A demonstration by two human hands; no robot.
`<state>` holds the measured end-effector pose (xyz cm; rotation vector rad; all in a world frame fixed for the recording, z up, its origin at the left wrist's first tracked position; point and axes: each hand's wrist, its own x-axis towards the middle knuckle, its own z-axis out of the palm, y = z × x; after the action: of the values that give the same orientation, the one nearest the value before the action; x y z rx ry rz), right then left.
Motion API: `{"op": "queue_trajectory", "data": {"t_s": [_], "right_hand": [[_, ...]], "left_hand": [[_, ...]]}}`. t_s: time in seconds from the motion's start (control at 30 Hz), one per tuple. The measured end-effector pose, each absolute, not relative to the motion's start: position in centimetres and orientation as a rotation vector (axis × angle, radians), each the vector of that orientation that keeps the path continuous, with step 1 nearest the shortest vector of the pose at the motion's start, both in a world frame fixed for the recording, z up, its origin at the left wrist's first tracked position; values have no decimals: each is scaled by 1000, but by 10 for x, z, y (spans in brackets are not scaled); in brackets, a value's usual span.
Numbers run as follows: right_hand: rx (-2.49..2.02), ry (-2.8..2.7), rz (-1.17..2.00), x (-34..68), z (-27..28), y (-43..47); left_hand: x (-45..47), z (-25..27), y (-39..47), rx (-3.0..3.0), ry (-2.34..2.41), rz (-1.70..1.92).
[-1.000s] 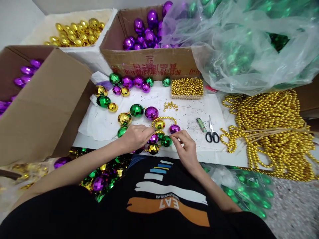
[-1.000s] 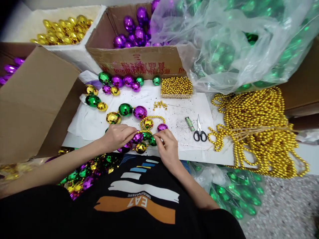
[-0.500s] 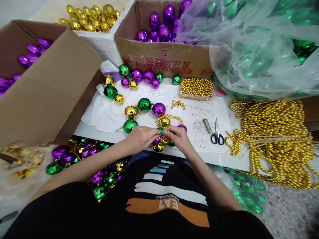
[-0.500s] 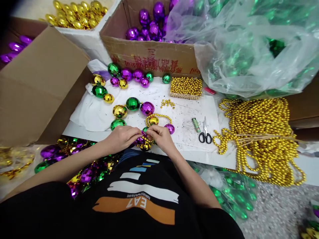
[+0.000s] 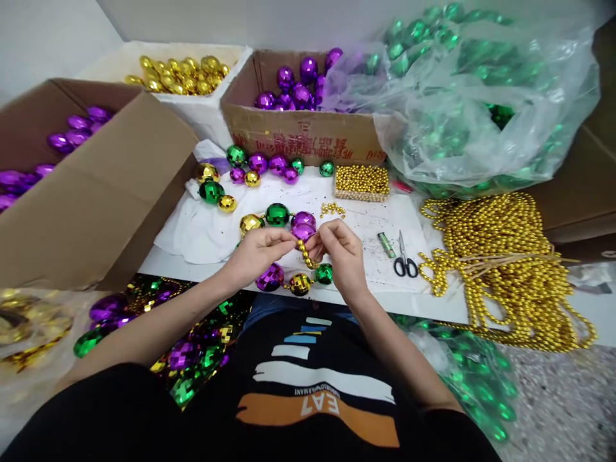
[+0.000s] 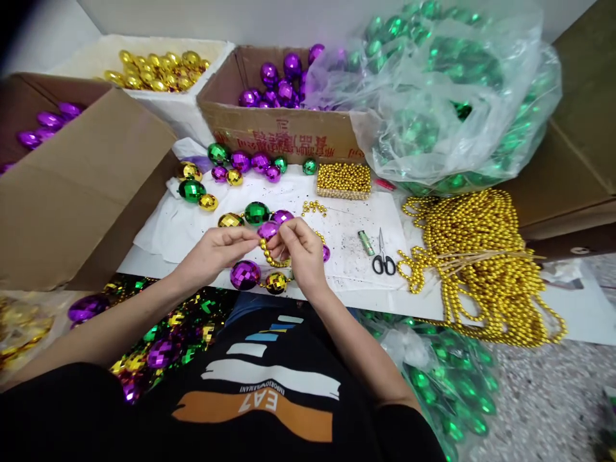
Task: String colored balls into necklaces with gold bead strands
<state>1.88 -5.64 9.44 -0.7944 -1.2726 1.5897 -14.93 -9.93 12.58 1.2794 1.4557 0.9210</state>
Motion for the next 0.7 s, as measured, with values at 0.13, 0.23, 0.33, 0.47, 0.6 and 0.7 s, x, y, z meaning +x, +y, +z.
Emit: {"op": "queue_trajectory", "data": {"t_s": [0.13, 0.23, 0.33, 0.47, 0.6, 0.7], "right_hand": [[-790, -1302, 1514, 24, 106, -63], [-887, -1151, 1629, 27, 75, -62], [-1034, -1041, 1701, 33, 33, -59], [-1179, -1058, 1705, 47, 2, -63], [-1219, -1099, 1672, 60, 3, -72], [-1224, -1137, 1638, 64, 8, -76]], "left_hand": [[-138, 118, -108, 1384, 1535, 1240], [-132, 79, -103, 1497, 1591, 1219], [-129, 36, -95, 1531, 1610, 1036], [-133, 14, -97, 1541, 1587, 818], [-144, 30, -108, 1617, 1530, 862], [-148, 46, -115, 1659, 1492, 965]]}}
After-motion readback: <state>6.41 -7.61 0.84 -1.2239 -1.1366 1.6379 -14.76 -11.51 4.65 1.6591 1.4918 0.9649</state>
